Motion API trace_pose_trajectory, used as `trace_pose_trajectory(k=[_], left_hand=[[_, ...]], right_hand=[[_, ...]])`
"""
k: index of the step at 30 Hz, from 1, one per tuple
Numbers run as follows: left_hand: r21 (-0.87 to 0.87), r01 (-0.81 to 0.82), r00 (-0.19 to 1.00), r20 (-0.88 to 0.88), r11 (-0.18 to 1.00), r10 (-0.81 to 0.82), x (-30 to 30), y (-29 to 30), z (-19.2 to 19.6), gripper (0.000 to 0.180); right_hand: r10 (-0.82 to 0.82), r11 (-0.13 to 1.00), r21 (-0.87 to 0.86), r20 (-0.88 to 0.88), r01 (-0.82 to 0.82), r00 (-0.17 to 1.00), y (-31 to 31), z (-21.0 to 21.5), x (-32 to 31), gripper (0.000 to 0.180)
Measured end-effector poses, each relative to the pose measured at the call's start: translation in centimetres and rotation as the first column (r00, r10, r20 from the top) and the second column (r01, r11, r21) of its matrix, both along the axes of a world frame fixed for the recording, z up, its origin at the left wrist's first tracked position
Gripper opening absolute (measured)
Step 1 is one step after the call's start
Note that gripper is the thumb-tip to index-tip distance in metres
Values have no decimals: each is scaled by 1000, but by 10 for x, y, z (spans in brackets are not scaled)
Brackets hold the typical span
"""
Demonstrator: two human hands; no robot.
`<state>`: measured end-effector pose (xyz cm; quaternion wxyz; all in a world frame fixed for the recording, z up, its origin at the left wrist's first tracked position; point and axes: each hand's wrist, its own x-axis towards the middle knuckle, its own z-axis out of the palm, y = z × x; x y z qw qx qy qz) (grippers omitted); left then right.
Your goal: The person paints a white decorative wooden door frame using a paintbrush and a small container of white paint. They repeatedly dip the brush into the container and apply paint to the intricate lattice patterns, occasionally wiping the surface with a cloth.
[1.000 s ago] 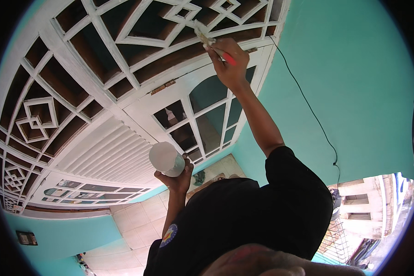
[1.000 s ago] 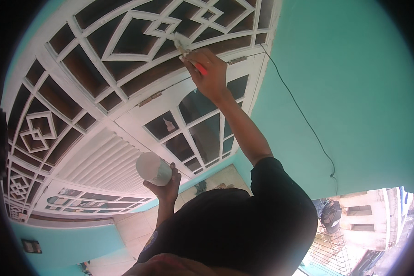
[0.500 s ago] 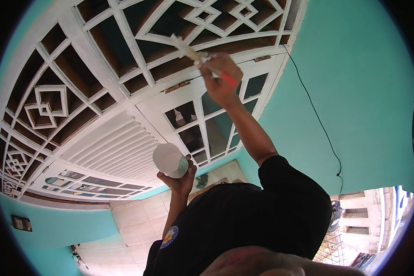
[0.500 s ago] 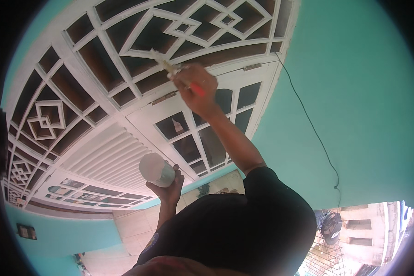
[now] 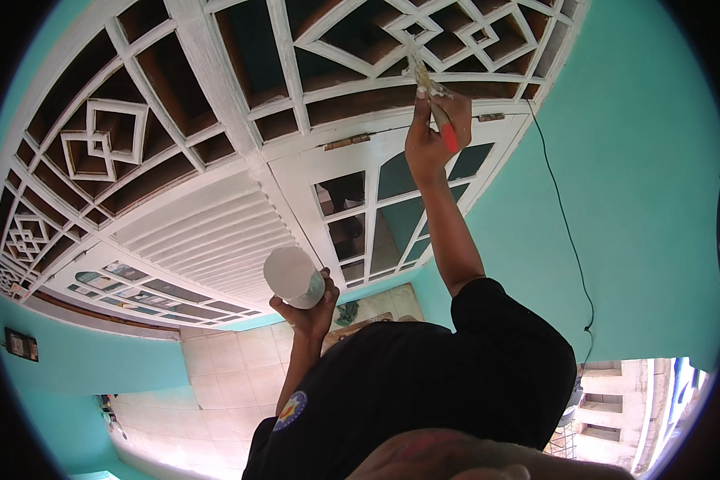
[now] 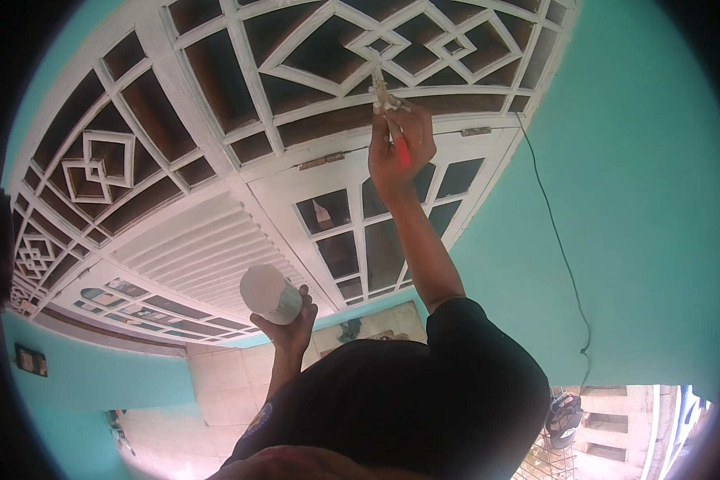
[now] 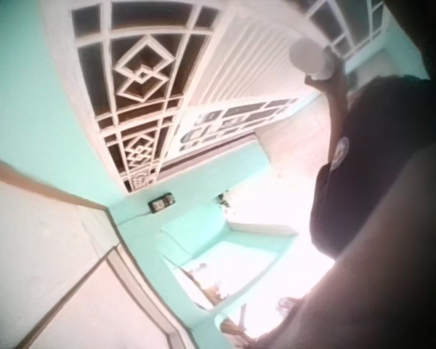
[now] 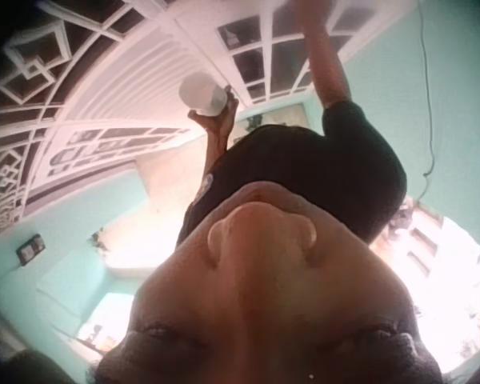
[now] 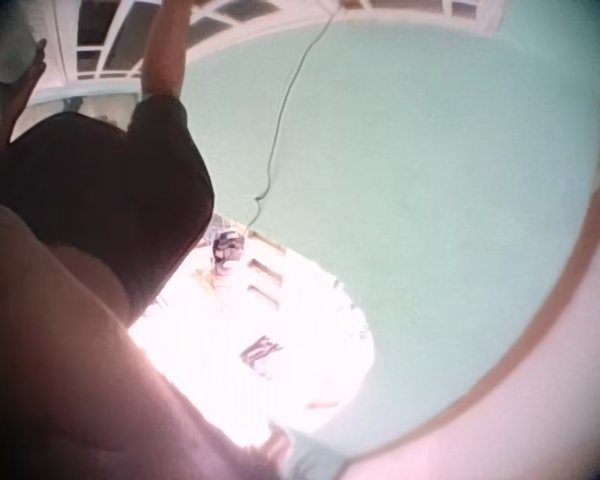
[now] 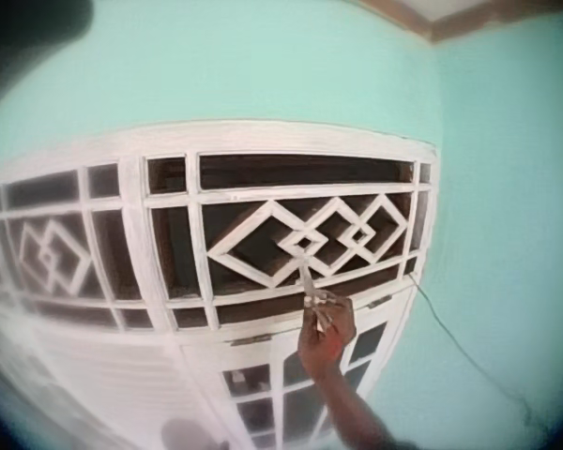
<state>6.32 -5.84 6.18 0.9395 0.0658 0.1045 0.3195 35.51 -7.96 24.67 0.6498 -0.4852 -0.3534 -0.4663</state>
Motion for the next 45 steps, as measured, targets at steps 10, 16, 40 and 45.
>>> trace_pose_trajectory(k=[10,16,40,45], left_hand=[[-87,46,997,-52,995,-50,4,7,-2,64],[-94,43,990,-129,995,-55,-6,11,-3,65],[-81,54,996,-69,995,-59,-10,32,-5,60],[-77,59,997,-49,995,-62,-9,34,-11,64]], right_hand=[[310,947,-128,122,-295,943,48,8,-29,17],[179,984,-18,158,-178,971,46,1,-52,17],[92,902,-357,712,245,697,48,93,-45,22],[450,657,-753,432,38,782,19,47,-77,17]])
